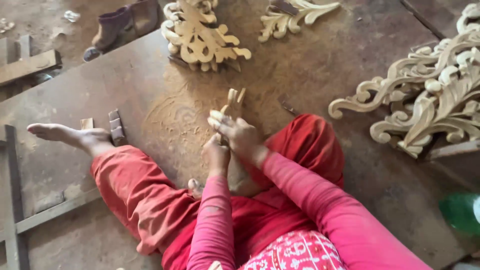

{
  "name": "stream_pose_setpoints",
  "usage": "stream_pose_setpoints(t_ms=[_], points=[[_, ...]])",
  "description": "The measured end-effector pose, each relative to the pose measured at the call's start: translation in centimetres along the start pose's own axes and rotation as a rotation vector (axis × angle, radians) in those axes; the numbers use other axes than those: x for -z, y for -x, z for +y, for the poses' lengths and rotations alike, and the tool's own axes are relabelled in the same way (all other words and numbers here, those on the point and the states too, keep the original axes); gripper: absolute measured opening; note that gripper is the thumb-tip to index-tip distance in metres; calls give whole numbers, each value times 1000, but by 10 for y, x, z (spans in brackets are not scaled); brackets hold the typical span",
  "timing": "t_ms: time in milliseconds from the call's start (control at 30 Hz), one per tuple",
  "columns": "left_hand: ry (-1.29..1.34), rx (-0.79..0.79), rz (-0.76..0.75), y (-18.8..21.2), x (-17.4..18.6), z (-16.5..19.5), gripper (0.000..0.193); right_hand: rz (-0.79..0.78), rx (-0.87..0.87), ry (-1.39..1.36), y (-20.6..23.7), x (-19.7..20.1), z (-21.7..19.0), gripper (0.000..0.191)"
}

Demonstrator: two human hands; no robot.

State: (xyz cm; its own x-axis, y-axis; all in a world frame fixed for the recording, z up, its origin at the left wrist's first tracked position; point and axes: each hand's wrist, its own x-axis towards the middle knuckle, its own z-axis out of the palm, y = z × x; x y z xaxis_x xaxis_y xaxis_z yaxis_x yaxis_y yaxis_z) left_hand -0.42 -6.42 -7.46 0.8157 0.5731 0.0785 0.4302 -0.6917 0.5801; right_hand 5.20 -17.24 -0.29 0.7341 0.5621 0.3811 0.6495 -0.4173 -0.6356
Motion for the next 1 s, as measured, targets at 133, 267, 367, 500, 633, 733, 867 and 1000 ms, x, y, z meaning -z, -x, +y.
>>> stream_pose_setpoints(t_ms=[133,267,367,500,633,733,867,1000], points=[[84,15,29,4,5,4,20,138,-442,-1123,-17,-12,23,29],[57,121,-64,4,6,4,31,11,42,-161,-5,-6,21,42],[-12,34,-69,3,2,3,21,175,147,-143,-2,0,18,36],[130,-7,5,4,6,11,27,17,-611,-1460,-26,7,23,27],[229,-78,-77,16,30,16,32,30,-719,-1382,-35,18,20,32],[240,2,-165,27,45,11,39,-13,-571,-1064,-26,25,16,36],[550,-88,-35,40,39,0,51,19,-254,-543,-19,31,9,39],[590,-31,37,36,38,2,32,-22,-380,-603,-26,31,13,39]])
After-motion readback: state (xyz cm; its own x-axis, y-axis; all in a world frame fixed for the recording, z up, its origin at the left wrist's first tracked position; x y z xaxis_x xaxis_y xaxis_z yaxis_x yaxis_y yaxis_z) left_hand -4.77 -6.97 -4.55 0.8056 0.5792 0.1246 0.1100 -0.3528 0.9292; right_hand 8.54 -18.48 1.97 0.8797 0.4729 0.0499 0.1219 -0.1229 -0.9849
